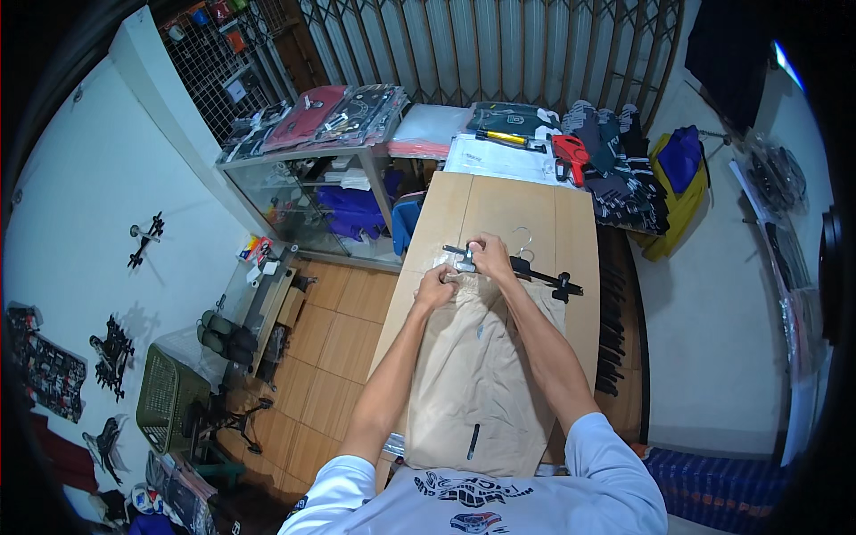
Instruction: The person is removing shorts from plastic packaging and placing them on clothes hangers.
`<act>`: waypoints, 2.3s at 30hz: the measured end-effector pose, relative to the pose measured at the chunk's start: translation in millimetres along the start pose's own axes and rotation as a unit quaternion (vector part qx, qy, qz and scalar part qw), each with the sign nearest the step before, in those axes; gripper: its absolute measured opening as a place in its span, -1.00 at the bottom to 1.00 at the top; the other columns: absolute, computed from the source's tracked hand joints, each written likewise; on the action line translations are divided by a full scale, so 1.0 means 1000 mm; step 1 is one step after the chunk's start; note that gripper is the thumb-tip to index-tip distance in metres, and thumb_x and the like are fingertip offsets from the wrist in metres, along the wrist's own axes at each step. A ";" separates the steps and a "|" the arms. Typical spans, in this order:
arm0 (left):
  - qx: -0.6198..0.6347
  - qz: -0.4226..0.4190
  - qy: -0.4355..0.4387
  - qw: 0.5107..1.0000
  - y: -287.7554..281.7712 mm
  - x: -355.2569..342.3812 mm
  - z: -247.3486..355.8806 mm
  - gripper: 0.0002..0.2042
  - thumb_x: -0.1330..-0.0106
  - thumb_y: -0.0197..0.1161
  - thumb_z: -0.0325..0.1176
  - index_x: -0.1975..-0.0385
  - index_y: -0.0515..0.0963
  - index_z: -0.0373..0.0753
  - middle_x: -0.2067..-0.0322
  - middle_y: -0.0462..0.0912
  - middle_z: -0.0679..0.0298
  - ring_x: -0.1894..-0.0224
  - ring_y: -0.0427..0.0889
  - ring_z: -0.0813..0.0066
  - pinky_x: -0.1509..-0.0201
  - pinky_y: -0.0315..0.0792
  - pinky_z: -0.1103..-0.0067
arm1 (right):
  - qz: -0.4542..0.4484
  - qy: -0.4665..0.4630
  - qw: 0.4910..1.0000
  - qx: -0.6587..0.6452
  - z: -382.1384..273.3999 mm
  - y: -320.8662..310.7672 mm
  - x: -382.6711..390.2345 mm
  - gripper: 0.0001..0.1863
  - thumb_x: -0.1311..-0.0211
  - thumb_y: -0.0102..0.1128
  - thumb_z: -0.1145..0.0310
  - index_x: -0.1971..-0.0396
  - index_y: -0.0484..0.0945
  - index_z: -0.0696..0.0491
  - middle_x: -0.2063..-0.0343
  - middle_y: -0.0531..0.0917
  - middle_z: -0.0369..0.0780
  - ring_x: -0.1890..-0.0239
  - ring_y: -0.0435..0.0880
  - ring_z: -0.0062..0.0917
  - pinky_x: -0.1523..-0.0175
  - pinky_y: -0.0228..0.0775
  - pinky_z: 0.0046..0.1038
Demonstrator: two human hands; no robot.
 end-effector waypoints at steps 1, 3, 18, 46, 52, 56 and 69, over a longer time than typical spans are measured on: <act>0.019 -0.008 -0.002 1.000 0.001 0.002 0.001 -0.77 0.02 0.29 -0.49 0.30 0.56 -0.26 0.54 0.58 0.35 0.51 0.46 0.61 0.43 0.34 0.59 | 0.003 0.001 1.000 0.005 0.000 0.001 0.001 -0.81 -0.16 0.15 0.37 0.29 0.68 0.08 0.35 0.72 -0.05 0.21 0.72 -0.23 0.07 0.51 -0.30; 0.040 -0.015 -0.003 0.999 0.004 0.004 0.005 -0.77 0.02 0.29 -0.50 0.31 0.56 -0.25 0.55 0.57 0.35 0.51 0.46 0.61 0.43 0.33 0.58 | 0.007 0.007 1.000 0.002 0.001 0.001 0.004 -0.81 -0.16 0.15 0.37 0.30 0.68 0.08 0.36 0.72 -0.05 0.22 0.72 -0.23 0.08 0.51 -0.29; 0.025 -0.010 -0.053 0.998 0.008 -0.006 -0.023 -0.65 -0.13 0.12 -0.28 0.08 0.41 -0.24 0.34 0.59 0.16 0.19 0.58 0.33 0.01 0.35 0.39 | 0.018 -0.055 0.998 0.027 -0.006 0.002 0.018 -0.82 -0.20 0.13 0.43 0.27 0.65 0.15 0.44 0.69 -0.08 0.34 0.69 -0.36 0.17 0.49 -0.36; 0.060 0.014 0.024 0.998 -0.019 0.036 0.006 -0.45 -0.08 0.47 -0.44 0.02 0.27 -0.34 0.20 0.55 0.11 0.15 0.56 0.40 0.05 0.50 0.47 | -0.044 -0.089 0.994 0.055 -0.021 0.022 0.037 -0.82 -0.23 0.13 0.40 0.24 0.64 0.12 0.39 0.69 -0.07 0.31 0.68 -0.32 0.14 0.47 -0.35; 0.080 0.020 0.051 0.995 -0.021 0.035 -0.001 -0.44 -0.08 0.45 -0.54 0.00 0.22 -0.34 0.19 0.51 0.14 0.26 0.57 0.50 0.23 0.53 0.56 | -0.047 -0.079 0.995 0.037 -0.022 0.024 0.039 -0.81 -0.14 0.13 0.37 0.31 0.66 0.09 0.39 0.69 -0.02 0.27 0.67 -0.13 0.08 0.48 -0.23; 0.104 0.016 0.018 0.994 -0.012 0.034 0.001 -0.36 -0.07 0.45 -0.56 -0.11 0.20 -0.36 0.22 0.53 0.16 0.26 0.60 0.50 0.23 0.53 0.58 | -0.064 -0.082 0.992 0.073 -0.017 0.020 0.043 -0.78 -0.20 0.14 0.40 0.18 0.62 0.11 0.28 0.68 -0.02 0.17 0.65 -0.15 0.01 0.44 -0.23; -0.141 0.099 0.075 0.982 -0.024 0.046 0.016 -0.16 0.03 0.48 -0.40 -0.30 0.19 -0.39 0.12 0.47 0.06 0.08 0.53 0.24 -0.02 0.46 0.36 | 0.308 -0.018 0.936 0.170 0.019 -0.127 0.153 -0.48 -0.05 0.22 0.38 -0.07 0.40 0.15 0.00 0.50 0.01 -0.13 0.42 -0.09 -0.26 0.21 -0.13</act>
Point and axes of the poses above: each hand's wrist, its own x-axis away from the middle knuckle, its own y-axis out of the palm, z = x × y, the point moved 6 cm from there along -x, towards the middle knuckle
